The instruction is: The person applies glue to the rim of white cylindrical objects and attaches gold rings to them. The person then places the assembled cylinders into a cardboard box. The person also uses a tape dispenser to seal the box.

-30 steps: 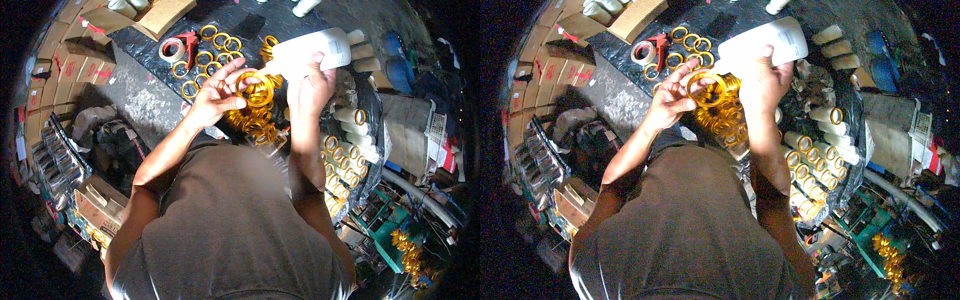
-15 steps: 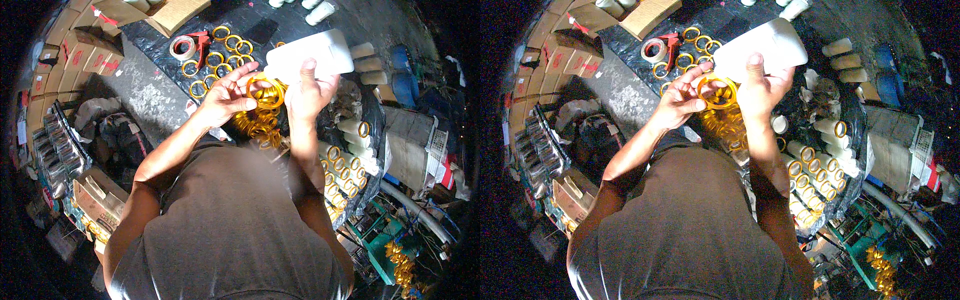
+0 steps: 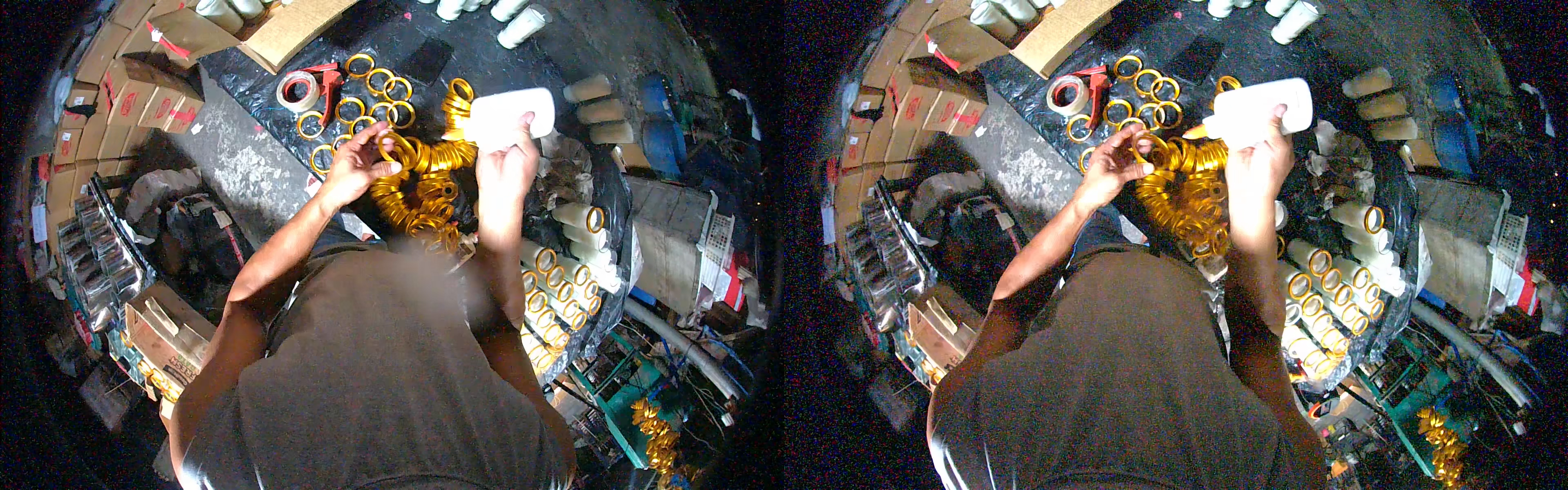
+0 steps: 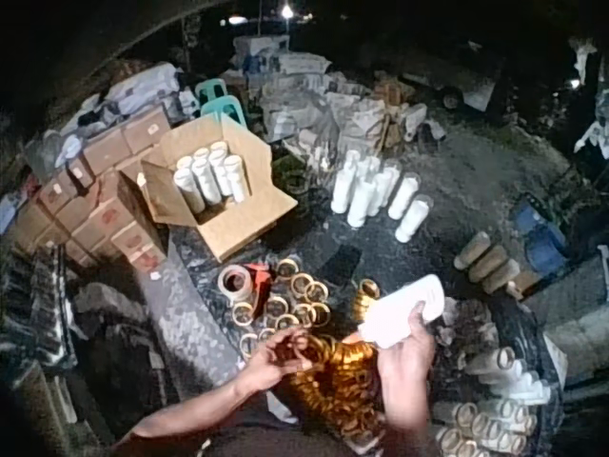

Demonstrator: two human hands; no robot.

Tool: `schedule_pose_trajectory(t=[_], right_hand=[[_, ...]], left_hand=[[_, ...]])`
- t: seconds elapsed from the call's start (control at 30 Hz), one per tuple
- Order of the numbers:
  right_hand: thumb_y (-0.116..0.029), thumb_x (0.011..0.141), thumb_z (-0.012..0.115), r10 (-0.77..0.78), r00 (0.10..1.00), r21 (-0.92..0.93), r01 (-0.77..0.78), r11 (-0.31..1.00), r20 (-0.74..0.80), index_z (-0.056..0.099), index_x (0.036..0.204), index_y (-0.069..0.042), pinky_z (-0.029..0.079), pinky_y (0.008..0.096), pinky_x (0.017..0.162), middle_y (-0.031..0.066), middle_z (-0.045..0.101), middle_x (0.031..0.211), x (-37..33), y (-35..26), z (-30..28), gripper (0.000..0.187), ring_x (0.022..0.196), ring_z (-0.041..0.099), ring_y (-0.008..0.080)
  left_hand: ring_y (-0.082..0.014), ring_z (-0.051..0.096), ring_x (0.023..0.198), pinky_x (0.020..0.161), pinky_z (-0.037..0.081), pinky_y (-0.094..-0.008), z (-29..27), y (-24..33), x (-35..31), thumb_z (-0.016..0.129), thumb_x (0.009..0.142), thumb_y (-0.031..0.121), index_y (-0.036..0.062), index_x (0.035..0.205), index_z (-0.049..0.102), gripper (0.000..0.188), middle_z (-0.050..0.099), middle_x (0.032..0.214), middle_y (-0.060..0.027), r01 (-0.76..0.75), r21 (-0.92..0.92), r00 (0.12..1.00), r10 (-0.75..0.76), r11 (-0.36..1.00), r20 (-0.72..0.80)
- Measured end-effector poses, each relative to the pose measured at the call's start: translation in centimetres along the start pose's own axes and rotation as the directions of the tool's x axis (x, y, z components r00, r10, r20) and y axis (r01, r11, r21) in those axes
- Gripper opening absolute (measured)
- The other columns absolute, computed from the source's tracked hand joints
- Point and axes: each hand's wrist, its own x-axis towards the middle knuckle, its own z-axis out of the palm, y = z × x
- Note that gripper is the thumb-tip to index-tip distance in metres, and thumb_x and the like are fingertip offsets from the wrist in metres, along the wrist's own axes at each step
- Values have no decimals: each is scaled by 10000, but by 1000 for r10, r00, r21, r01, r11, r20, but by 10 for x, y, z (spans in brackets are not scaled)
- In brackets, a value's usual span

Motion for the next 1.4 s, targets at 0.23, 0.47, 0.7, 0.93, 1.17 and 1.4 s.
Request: schedule_pose_trajectory(t=[0.23,0.47,0.7,0.93,1.17,1.4], right_hand=[[-303,1028,614,327,940,249,-294,923,-103,531,1378,-64,542,523,823,146,670,1227,-13,-24,-70,432,1051,655,366],[-260,1023,629,217,948,80,-204,976,-231,535,1347,-36,553,495,938,130,674,1155,-48,-49,-84,404,1054,667,318],[-299,1071,539,84,804,130,-8,991,-589,524,1383,-19,513,521,1035,158,632,1270,-68,-106,-121,420,1126,637,333],[-224,1069,529,54,855,104,0,995,-515,530,1390,-1,505,508,1056,182,634,1299,-105,-142,-142,391,1169,628,352],[-251,1029,602,20,829,-34,-47,998,-559,536,1363,28,589,474,842,160,678,1183,-139,-149,-152,440,1018,687,315],[-230,1044,580,52,825,39,-36,999,-562,547,1350,16,587,459,784,160,684,1151,-150,-155,-160,394,978,689,312]], left_hand=[[-398,625,1147,1031,500,-462,-51,-21,84,839,744,177,-43,1286,624,623,636,1256,-254,-15,921,923,360,390,-138],[-458,224,1526,1281,157,-489,-94,-63,138,666,932,459,-130,1484,364,862,322,1603,-297,192,966,958,248,-173,-146],[-459,561,1243,1068,454,-525,-32,-31,79,790,849,275,-19,1269,646,533,588,1347,-289,-162,970,937,337,179,95],[-418,638,1088,966,509,-489,51,-43,30,758,873,178,3,1185,648,374,687,1132,-214,-545,785,838,220,294,499],[-389,621,984,860,499,-489,111,-90,11,717,834,127,59,1138,659,317,632,1016,-170,-730,568,587,-78,380,806],[-277,526,1074,893,452,-426,129,-149,11,681,777,351,168,989,732,284,575,1002,-38,-977,207,185,-276,53,943]])
